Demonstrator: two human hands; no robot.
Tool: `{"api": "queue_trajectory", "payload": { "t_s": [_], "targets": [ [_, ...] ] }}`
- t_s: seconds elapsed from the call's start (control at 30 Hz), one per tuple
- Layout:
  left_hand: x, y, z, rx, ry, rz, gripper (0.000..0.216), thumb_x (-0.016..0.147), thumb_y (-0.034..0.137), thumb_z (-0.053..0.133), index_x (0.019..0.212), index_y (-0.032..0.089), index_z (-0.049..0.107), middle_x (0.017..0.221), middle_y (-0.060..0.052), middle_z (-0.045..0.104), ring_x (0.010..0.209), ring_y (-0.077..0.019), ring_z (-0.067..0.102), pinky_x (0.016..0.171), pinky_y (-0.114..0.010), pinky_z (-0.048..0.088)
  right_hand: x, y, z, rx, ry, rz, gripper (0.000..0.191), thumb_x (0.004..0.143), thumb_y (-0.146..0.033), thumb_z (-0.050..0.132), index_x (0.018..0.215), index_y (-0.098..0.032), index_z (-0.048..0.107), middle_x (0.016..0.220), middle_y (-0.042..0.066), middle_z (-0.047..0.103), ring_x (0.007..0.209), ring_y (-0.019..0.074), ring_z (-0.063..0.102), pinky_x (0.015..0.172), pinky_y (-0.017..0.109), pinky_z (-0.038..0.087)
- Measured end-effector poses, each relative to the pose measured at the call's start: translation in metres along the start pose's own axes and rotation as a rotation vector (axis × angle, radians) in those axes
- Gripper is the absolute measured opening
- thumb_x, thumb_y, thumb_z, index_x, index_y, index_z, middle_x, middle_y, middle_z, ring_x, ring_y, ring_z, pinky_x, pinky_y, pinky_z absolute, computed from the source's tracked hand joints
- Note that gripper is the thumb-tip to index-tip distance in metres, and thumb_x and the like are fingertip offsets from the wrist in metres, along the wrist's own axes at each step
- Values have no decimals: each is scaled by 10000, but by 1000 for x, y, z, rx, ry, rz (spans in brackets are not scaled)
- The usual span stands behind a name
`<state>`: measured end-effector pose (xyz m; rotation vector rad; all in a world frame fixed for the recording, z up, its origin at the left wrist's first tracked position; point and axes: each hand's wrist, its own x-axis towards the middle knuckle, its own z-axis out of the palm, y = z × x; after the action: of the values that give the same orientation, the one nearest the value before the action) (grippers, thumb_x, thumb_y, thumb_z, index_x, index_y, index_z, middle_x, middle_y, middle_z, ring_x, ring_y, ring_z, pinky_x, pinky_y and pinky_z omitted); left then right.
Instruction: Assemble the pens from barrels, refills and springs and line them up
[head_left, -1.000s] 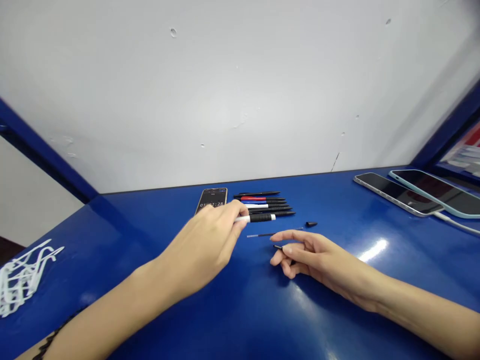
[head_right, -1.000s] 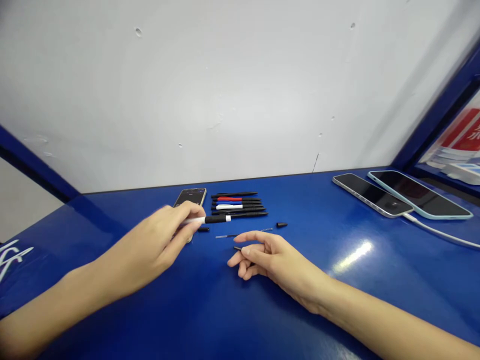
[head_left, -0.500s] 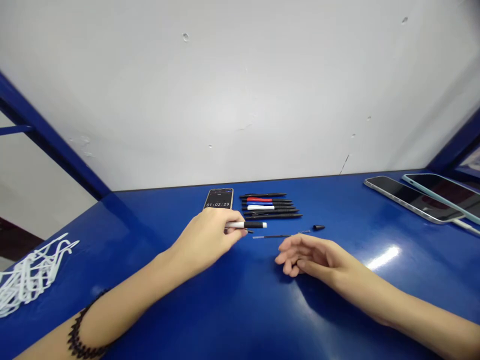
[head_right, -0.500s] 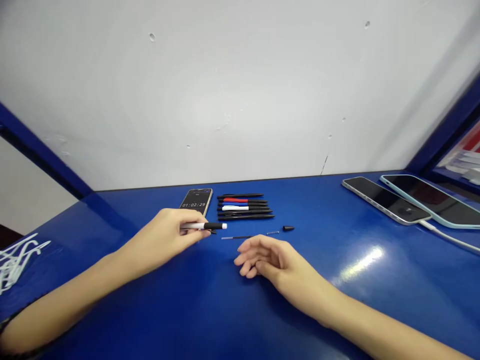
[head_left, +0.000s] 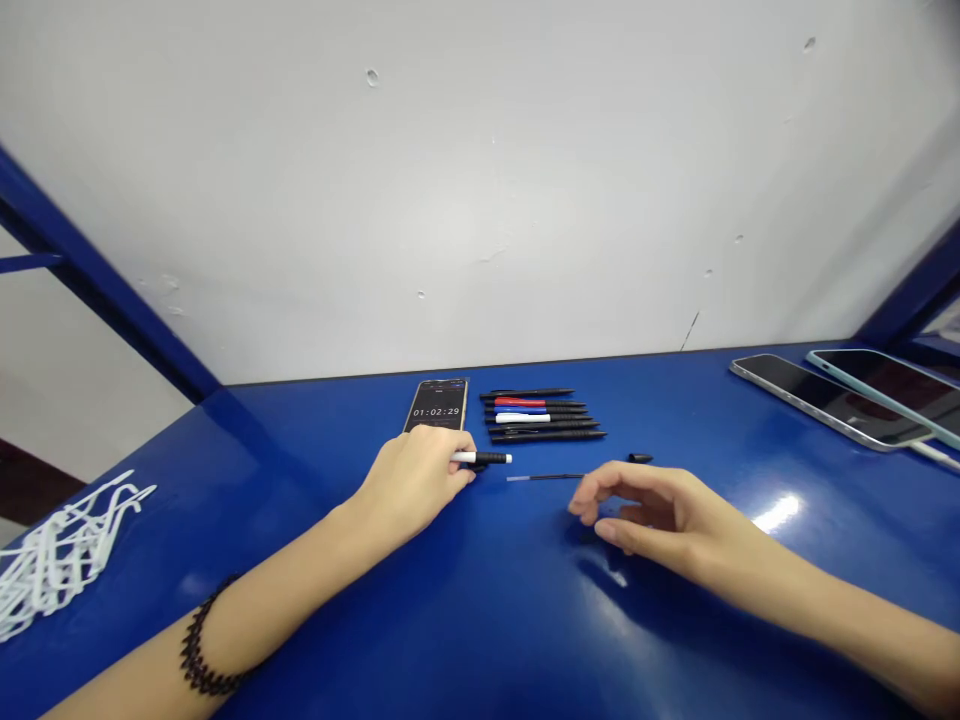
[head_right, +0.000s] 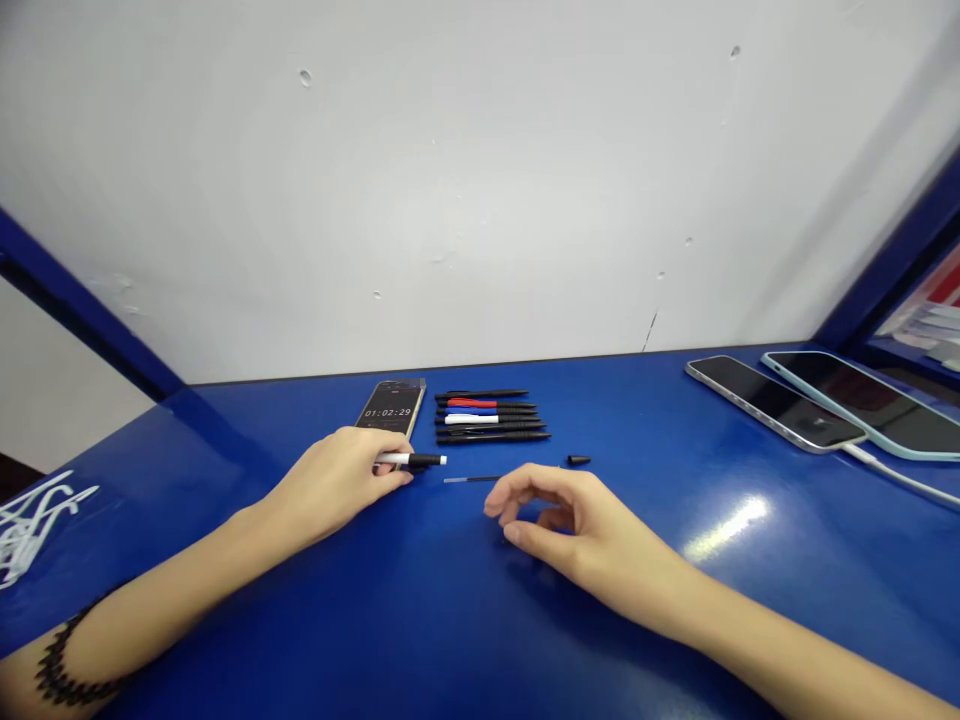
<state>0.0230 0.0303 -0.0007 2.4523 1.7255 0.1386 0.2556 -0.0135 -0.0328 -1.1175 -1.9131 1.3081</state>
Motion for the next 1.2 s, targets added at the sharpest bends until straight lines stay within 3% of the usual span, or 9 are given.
{"api": "queue_trajectory", "payload": {
  "t_s": [0.13, 0.23, 0.57, 0.77, 0.9, 1.1, 1.2],
  "targets": [
    [0, -3, 2, -31, 24, 30, 131, 725, 201, 533, 816, 249, 614, 696, 16, 625, 639, -162, 576, 505, -214, 306, -6, -3, -11, -576, -46, -152, 196, 811, -222, 508, 987, -268, 582, 1006, 33, 554, 822, 177, 548, 743, 322, 443],
    [2, -5, 2, -34, 14, 39, 137, 730, 225, 542, 826, 257, 634, 712, 11, 633, 666, -170, 582, 518, -215, 322, -5, 3, -9, -714, -60, -215, 207, 846, -191, 443, 989, -261, 576, 972, 36, 558, 794, 167, 556, 703, 295, 452],
    [2, -6, 1, -15, 17, 67, 130, 739, 226, 519, 703, 212, 643, 669, -16, 630, 629, -176, 572, 507, -229, 299, 2, -3, 12, -850, 3, -325, 203, 872, -141, 367, 819, -195, 555, 822, 52, 588, 730, 175, 523, 656, 298, 439],
    [2, -9, -1, -35, 32, 67, 92, 713, 224, 547, 668, 209, 626, 622, 1, 614, 609, -160, 562, 494, -217, 289, 47, -18, 16, -822, 125, -181, 120, 815, -133, 468, 794, -197, 566, 862, 38, 601, 809, 175, 559, 694, 285, 441],
    [2, -11, -11, -44, 106, 44, 183, 747, 299, 523, 605, 186, 550, 573, 15, 562, 542, -138, 515, 469, -217, 265, 77, -17, 22, -827, 142, -176, 153, 797, -110, 459, 793, -177, 596, 856, 63, 625, 814, 205, 573, 700, 312, 429],
    [2, -13, -19, -66, 189, 21, 211, 763, 333, 507, 618, 181, 523, 609, 18, 542, 553, -131, 491, 482, -222, 280, 88, -14, 30, -741, 114, -204, 134, 777, -134, 500, 757, -170, 628, 822, 68, 646, 818, 221, 580, 735, 331, 422],
    [0, -9, -15, -229, 208, 38, 125, 768, 309, 508, 749, 192, 549, 601, 33, 507, 555, -122, 474, 506, -217, 318, 81, -19, 24, -652, 156, -210, 158, 805, -181, 486, 904, -157, 606, 876, 71, 636, 851, 206, 573, 745, 319, 434]
  ]
}}
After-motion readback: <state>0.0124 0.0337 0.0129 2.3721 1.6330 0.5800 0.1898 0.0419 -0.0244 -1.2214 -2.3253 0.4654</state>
